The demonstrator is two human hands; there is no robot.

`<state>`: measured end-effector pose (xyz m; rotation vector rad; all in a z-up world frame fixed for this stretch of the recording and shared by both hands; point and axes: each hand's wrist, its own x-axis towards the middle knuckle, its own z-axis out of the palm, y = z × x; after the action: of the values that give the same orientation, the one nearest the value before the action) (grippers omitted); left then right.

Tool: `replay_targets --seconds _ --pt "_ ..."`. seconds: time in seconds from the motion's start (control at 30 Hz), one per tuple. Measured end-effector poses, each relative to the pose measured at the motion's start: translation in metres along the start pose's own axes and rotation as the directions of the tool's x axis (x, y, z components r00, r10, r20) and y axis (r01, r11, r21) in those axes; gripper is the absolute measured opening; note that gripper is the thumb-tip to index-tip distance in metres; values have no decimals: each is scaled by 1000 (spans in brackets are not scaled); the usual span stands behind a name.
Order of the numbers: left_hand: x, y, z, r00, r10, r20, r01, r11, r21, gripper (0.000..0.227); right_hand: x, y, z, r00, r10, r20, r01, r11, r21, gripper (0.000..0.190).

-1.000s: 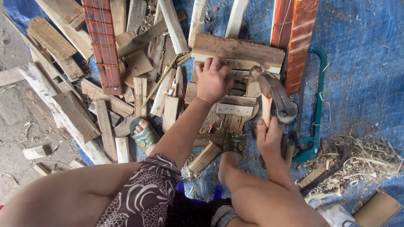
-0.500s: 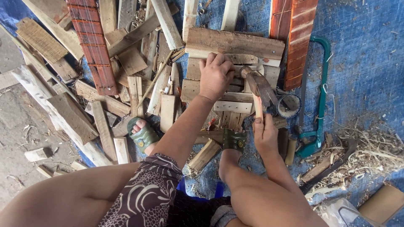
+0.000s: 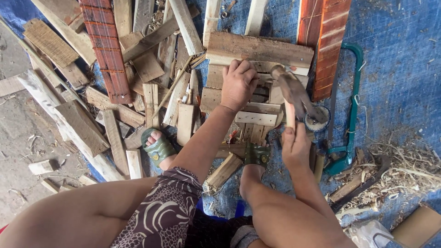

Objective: Shaping and assembling the wooden body of a stringed instrument using a hammer, saw, and other hand tools.

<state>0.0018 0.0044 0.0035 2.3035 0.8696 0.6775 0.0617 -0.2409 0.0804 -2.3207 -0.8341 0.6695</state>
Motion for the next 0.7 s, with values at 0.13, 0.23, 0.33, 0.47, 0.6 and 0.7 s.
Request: replay_targets --seconds 0.13,0.23,0.33,0.47,0.6,0.7 --pt "2 0 0 1000 -13 -3 13 1000 -22 13 2 -40 -2 1000 16 20 -16 1000 5 49" --pt "0 -2 2 1000 -17 -5 17 999 -46 18 8 5 19 998 17 58 -16 1000 -27 45" --pt "0 -6 6 1000 22 16 -22 1000 -19 17 2 6 10 999 34 24 -35 998 56 40" --pt "1 1 -5 1000 27 16 -27 999 -31 19 -2 3 8 998 68 6 -69 996 50 41" --pt "4 -1 0 998 63 0 -63 998 17 19 7 13 16 999 52 -17 -52 998 -34 42" --pt "2 -1 1 997 71 22 -72 996 52 18 6 25 22 999 49 -12 -50 997 -66 41"
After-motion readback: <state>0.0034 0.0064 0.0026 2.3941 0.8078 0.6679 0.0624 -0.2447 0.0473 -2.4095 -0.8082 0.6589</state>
